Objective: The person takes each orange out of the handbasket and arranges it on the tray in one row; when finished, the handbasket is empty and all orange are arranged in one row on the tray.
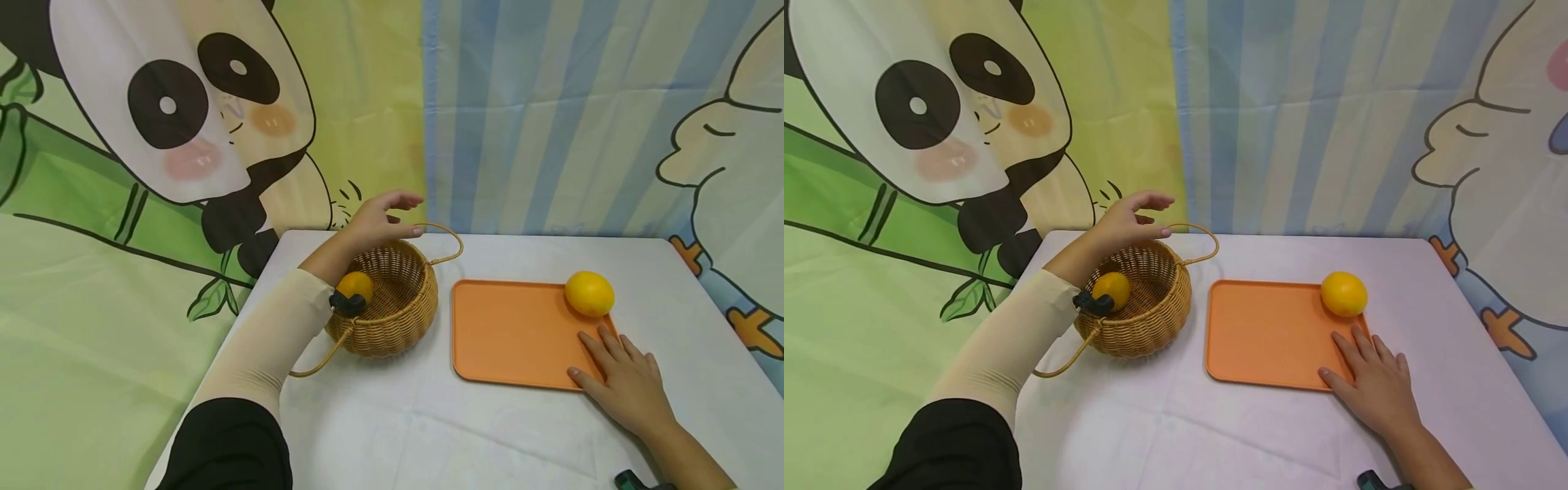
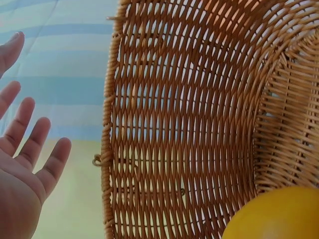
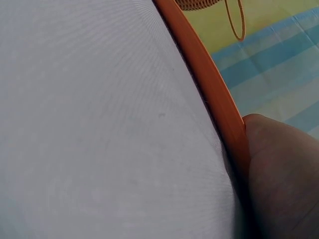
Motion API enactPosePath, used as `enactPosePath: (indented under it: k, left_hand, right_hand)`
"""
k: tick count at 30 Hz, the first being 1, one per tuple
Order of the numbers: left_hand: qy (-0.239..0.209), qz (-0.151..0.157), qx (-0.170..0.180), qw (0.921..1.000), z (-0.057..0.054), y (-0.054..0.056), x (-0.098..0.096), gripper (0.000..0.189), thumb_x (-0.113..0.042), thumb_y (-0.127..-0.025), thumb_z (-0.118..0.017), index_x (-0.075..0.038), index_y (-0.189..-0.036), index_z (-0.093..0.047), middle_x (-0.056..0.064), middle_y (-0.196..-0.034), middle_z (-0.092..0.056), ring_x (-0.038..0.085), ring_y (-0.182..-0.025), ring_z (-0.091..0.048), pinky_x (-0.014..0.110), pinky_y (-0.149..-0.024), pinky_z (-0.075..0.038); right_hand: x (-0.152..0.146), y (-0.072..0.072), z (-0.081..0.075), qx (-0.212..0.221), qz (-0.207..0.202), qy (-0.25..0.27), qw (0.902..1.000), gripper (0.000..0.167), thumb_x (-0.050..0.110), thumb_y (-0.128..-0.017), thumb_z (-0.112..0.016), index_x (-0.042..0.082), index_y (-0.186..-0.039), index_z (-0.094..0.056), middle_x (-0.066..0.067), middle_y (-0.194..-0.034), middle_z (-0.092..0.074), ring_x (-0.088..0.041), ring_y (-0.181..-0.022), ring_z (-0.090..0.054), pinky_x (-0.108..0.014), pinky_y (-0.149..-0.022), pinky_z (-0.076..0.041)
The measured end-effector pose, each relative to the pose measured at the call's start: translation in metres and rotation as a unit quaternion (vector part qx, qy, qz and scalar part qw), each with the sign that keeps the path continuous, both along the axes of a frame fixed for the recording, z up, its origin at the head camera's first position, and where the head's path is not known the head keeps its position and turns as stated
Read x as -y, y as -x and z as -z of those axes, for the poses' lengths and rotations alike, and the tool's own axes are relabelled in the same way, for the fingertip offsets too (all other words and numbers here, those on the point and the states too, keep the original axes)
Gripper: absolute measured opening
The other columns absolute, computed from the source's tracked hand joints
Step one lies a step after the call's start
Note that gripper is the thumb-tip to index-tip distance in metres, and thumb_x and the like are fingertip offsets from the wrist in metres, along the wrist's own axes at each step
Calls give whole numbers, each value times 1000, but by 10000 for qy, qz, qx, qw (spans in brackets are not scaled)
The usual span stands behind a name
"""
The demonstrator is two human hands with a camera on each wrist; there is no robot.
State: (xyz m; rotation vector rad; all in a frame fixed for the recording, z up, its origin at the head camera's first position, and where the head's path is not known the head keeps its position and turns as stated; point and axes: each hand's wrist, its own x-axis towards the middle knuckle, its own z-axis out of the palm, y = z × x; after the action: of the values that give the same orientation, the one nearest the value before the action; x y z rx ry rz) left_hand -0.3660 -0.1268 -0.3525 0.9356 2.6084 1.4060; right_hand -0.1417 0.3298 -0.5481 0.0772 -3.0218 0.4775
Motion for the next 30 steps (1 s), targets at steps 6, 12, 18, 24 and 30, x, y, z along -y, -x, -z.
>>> enactPosePath:
  k: [6, 12, 18, 24, 30]
  left_hand:
    - [218, -29, -148, 9996, 1, 3, 5, 55, -31, -92, -88, -23, -142, -67, -4, -133, -66, 16, -127, -57, 40, -106, -51]
    - [268, 139, 27, 9995, 4, 4, 12, 48, -26, -92, -88, -20, -135, -69, -2, -127, -66, 23, -123, -59, 40, -101, -53]
    - [511, 428, 317, 9973, 5, 5, 18, 41, -25, -91, -88, -18, -127, -71, 2, -121, -67, 30, -119, -62, 41, -98, -54]
    - [1063, 963, 825, 9862, 0, 3, 21, 36, -22, -91, -89, -11, -120, -70, 4, -118, -71, 22, -111, -69, 40, -100, -55]
    - [1612, 1257, 1282, 9705, -2, 6, 23, 26, -20, -92, -87, -10, -111, -73, 5, -113, -74, 21, -106, -71, 39, -95, -57]
  right_hand:
    - [1, -1, -2, 30, 58, -63, 10000, 87, 65, -101, -60, 4, -161, -42, -33, -169, -22, -65, -148, -16, -87, -109, -2]
    - [1, 0, -1, 77, 74, -78, 9999, 88, 65, -101, -60, 4, -161, -42, -34, -169, -23, -65, -148, -17, -87, -110, -2]
    - [1, 1, -1, 28, 37, -81, 10000, 88, 65, -100, -60, 5, -161, -42, -33, -169, -22, -65, -148, -17, -87, -110, -2]
    - [1, 1, -2, 75, 37, -78, 9999, 89, 67, -100, -60, 5, -162, -41, -33, -170, -21, -65, -148, -16, -87, -110, -2]
    - [0, 2, -1, 118, 52, -89, 9999, 90, 68, -100, -59, 5, -163, -40, -32, -171, -19, -65, -149, -15, -87, -110, 0]
